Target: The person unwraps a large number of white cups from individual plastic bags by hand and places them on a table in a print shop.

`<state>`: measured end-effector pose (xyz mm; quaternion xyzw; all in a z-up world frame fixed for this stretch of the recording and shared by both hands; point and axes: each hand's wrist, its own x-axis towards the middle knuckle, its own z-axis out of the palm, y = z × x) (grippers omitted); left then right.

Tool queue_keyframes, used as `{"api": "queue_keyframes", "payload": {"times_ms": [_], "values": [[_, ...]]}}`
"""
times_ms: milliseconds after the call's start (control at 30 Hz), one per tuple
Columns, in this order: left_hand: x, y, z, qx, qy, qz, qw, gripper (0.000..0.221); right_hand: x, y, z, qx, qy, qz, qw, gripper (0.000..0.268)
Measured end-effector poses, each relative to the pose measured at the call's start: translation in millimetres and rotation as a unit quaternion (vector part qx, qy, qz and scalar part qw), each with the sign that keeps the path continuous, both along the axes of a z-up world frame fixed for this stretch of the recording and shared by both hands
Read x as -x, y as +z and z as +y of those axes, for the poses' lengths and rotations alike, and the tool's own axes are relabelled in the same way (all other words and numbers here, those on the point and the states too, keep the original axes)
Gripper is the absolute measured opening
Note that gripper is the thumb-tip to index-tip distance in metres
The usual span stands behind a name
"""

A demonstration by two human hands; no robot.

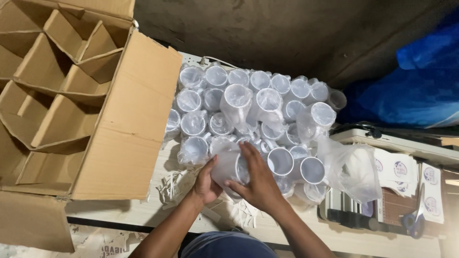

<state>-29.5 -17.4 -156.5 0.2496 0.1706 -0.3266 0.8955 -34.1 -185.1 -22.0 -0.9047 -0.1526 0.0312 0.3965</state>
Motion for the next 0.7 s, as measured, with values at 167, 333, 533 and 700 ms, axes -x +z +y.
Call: {"api": "queue_keyframes", "payload": {"times_ms": [167, 333, 533, 700], "values": [[-13, -15, 16, -0.019, 0.048, -0.046, 0.998, 0.085, -37, -10, 18, 0.057, 0.038, -0.002, 0.998, 0.083], [-53, -29, 45, -0.146, 0.105, -0.085, 0.98, 0.073, -112, -11, 48, 0.099, 0.08, 0.031, 0.991, 0.075], [-93, -32, 63, -0.33, 0.158, -0.174, 0.914, 0.06, -172, -41, 82, 0.226, 0.103, -0.059, 0.967, 0.073], [-108, -26, 54, -0.286, 0.157, -0.152, 0.933, 0.061, -186, -51, 99, 0.303, 0.086, -0.052, 0.948, 0.076]]}}
